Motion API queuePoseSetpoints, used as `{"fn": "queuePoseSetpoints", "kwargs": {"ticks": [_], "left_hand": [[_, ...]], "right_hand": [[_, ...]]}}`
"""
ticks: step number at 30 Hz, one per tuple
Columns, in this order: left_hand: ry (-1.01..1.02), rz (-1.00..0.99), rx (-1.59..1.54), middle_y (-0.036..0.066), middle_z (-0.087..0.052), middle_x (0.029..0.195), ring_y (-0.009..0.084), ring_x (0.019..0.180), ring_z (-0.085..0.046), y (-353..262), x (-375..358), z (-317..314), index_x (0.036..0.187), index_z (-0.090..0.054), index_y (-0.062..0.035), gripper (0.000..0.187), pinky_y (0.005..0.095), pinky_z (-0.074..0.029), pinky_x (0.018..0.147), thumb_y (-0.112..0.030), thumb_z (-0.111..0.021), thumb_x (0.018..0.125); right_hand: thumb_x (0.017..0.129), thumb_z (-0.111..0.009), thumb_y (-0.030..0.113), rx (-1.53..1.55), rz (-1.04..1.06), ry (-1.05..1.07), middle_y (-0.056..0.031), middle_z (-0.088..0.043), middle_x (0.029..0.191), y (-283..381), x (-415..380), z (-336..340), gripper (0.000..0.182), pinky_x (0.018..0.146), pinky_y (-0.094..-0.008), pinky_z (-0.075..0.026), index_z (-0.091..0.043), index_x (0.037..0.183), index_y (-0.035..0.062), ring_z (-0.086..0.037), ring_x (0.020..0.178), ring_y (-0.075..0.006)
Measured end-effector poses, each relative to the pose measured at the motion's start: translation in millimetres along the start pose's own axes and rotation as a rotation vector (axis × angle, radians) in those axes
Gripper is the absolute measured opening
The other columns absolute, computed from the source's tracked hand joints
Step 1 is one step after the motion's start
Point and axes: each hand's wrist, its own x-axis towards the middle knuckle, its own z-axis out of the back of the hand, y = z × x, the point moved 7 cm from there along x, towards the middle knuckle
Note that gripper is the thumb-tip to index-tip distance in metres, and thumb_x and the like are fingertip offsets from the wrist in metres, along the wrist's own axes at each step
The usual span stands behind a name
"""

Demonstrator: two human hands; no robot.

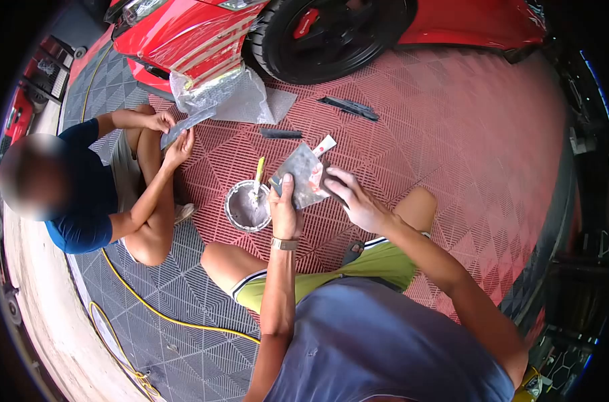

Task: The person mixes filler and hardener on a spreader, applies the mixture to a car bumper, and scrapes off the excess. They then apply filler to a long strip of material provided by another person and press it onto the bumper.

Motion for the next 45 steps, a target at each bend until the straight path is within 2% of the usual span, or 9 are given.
{"fn": "queuePoseSetpoints", "kwargs": {"ticks": [3, 8, 14, 21, 23, 27, 34, 39, 45], "left_hand": [[0.024, -0.035, 0.046, 0.003, -0.062, 0.095, 0.0096, 0.08, -0.057, -4, 2, 6, 0.104, -0.059, -0.0004, 0.021, 0.0256, -0.048, 0.074, -0.019, -0.055, 0.093], [0.065, -0.137, 0.582, 0.003, -0.061, 0.092, 0.0077, 0.08, -0.052, 3, 4, 18, 0.102, -0.06, 0.0014, 0.025, 0.0234, -0.044, 0.074, -0.022, -0.053, 0.095], [-0.079, -0.108, 0.223, 0.003, -0.062, 0.093, 0.0104, 0.079, -0.058, -4, 18, 57, 0.106, -0.058, -0.0004, 0.023, 0.0266, -0.05, 0.074, -0.02, -0.054, 0.094], [-0.014, 0.004, -0.075, 0.004, -0.062, 0.098, 0.0124, 0.085, -0.058, -1, 6, 19, 0.106, -0.057, -0.001, 0.021, 0.029, -0.049, 0.079, -0.018, -0.054, 0.094], [0.013, -0.018, 0.027, 0.003, -0.062, 0.097, 0.0113, 0.085, -0.057, -5, 11, 31, 0.106, -0.057, -0.0001, 0.022, 0.0282, -0.048, 0.078, -0.018, -0.053, 0.095], [0.023, -0.107, 0.547, 0.002, -0.061, 0.094, 0.0091, 0.083, -0.054, -12, 9, 32, 0.106, -0.058, 0.0023, 0.025, 0.0261, -0.047, 0.076, -0.02, -0.051, 0.095], [-0.062, -0.156, 0.216, 0.003, -0.061, 0.094, 0.0086, 0.082, -0.054, -36, 24, 51, 0.107, -0.058, 0.0012, 0.027, 0.0241, -0.045, 0.075, -0.022, -0.052, 0.095], [-0.01, -0.021, -0.084, 0.004, -0.061, 0.107, 0.0119, 0.09, -0.059, -15, 9, 20, 0.116, -0.055, 0.0003, 0.029, 0.027, -0.049, 0.081, -0.019, -0.053, 0.094], [-0.04, -0.086, 0.231, 0.004, -0.061, 0.099, 0.009, 0.086, -0.056, -7, 14, 55, 0.114, -0.056, 0.0017, 0.03, 0.0251, -0.047, 0.078, -0.02, -0.057, 0.093]], "right_hand": [[0.073, -0.045, -0.013, -0.159, -0.119, 0.334, -0.0135, -0.037, 0.133, -44, -23, -27, 0.064, 0.098, -0.0385, -0.043, -0.038, 0.133, 0.0077, -0.046, 0.119, -0.0332], [0.072, -0.048, -0.011, -0.348, -0.005, 0.145, -0.0066, -0.05, 0.125, 0, 25, 16, 0.057, 0.102, -0.042, -0.037, -0.054, 0.123, 0.0136, -0.046, 0.12, -0.0284], [0.072, -0.052, -0.011, -0.264, -0.076, 0.504, -0.0067, -0.052, 0.123, -12, -2, 3, 0.055, 0.103, -0.045, -0.036, -0.057, 0.12, 0.0135, -0.045, 0.121, -0.0275], [0.072, -0.051, -0.014, -0.05, -0.029, 0.071, -0.015, -0.037, 0.128, -10, 14, -14, 0.065, 0.1, -0.0413, -0.043, -0.039, 0.131, 0.0096, -0.045, 0.118, -0.0345], [0.071, -0.051, -0.014, -0.237, -0.117, 0.39, -0.0139, -0.036, 0.133, -42, -9, -27, 0.066, 0.096, -0.038, -0.045, -0.038, 0.131, 0.0108, -0.047, 0.117, -0.0342], [0.073, -0.05, -0.008, -0.33, 0.011, 0.151, -0.0078, -0.05, 0.125, 2, 37, 16, 0.056, 0.096, -0.0407, -0.041, -0.052, 0.124, 0.0141, -0.049, 0.117, -0.0282], [0.071, -0.055, -0.011, -0.206, -0.006, 0.388, -0.0082, -0.049, 0.128, 0, 13, 5, 0.055, 0.1, -0.0419, -0.04, -0.053, 0.121, 0.0105, -0.048, 0.118, -0.0279], [0.071, -0.058, -0.013, -0.131, 0.13, 0.046, -0.0172, -0.037, 0.131, 15, 29, -17, 0.065, 0.094, -0.0414, -0.047, -0.036, 0.128, 0.009, -0.047, 0.117, -0.0365], [0.076, -0.049, -0.007, -0.305, -0.189, 0.195, -0.0112, -0.043, 0.127, -33, 9, -4, 0.052, 0.098, -0.0431, -0.039, -0.048, 0.125, 0.01, -0.046, 0.117, -0.0289]]}}
